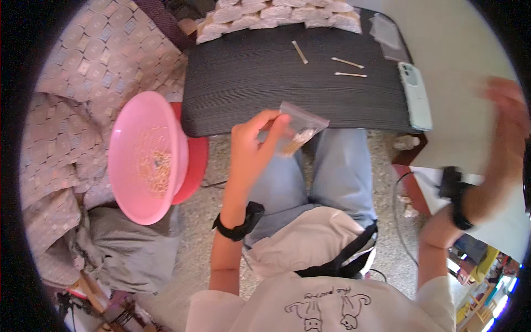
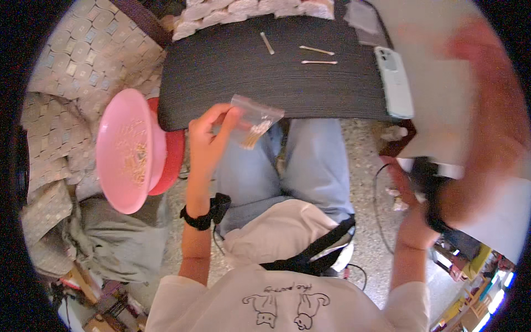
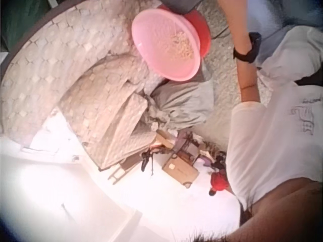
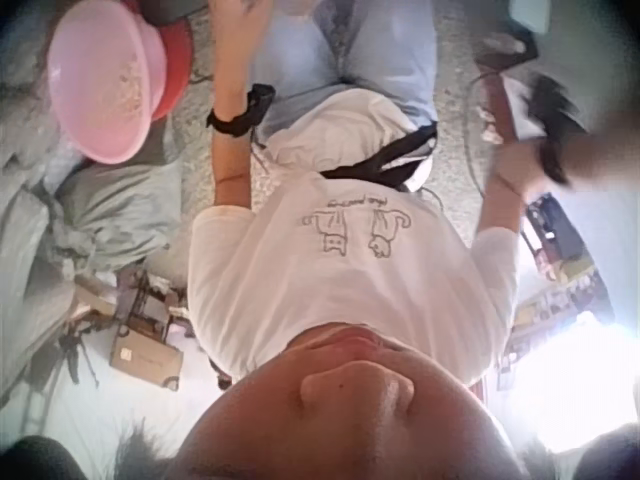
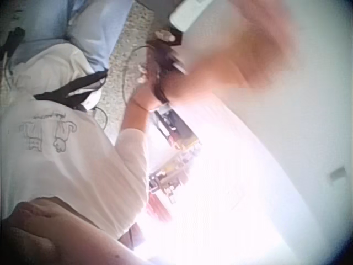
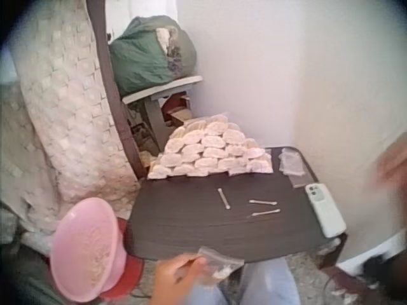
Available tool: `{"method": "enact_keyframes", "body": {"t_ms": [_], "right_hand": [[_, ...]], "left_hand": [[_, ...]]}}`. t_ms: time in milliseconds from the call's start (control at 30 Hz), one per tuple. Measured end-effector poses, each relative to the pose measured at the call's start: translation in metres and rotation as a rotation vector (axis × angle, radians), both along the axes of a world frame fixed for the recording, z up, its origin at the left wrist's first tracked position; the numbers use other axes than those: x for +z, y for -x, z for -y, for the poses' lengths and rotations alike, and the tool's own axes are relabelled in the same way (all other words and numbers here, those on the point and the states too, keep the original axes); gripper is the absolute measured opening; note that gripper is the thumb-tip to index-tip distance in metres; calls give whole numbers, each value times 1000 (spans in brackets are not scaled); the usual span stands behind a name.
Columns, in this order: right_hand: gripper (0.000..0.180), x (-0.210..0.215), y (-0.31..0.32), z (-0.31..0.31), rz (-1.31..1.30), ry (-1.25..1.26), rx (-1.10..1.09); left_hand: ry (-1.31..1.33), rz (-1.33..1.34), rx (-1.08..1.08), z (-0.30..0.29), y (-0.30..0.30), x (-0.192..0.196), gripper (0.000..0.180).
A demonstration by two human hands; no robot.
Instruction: Gathering cotton swabs from a bowl and placing them into a small plastic zip-lock bag.
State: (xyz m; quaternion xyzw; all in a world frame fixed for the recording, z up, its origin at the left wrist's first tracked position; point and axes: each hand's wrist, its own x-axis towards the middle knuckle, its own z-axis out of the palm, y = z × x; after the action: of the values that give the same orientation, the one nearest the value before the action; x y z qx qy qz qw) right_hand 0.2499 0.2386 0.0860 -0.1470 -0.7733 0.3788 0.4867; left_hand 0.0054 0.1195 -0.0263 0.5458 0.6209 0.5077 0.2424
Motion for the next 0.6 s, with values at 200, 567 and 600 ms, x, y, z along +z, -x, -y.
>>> {"method": "enact_keyframes", "body": {"t_ms": [200, 567, 600], "right_hand": [[19, -80, -133, -8, -18, 155, 26], [22, -127, -401, -108, 221, 194, -46], [23, -126, -407, -109, 243, 197, -52]], "left_hand": [[77, 32, 96, 14, 22, -1, 20], [107, 154, 54, 5, 11, 1, 18], [106, 157, 50, 6, 9, -1, 18]]}}
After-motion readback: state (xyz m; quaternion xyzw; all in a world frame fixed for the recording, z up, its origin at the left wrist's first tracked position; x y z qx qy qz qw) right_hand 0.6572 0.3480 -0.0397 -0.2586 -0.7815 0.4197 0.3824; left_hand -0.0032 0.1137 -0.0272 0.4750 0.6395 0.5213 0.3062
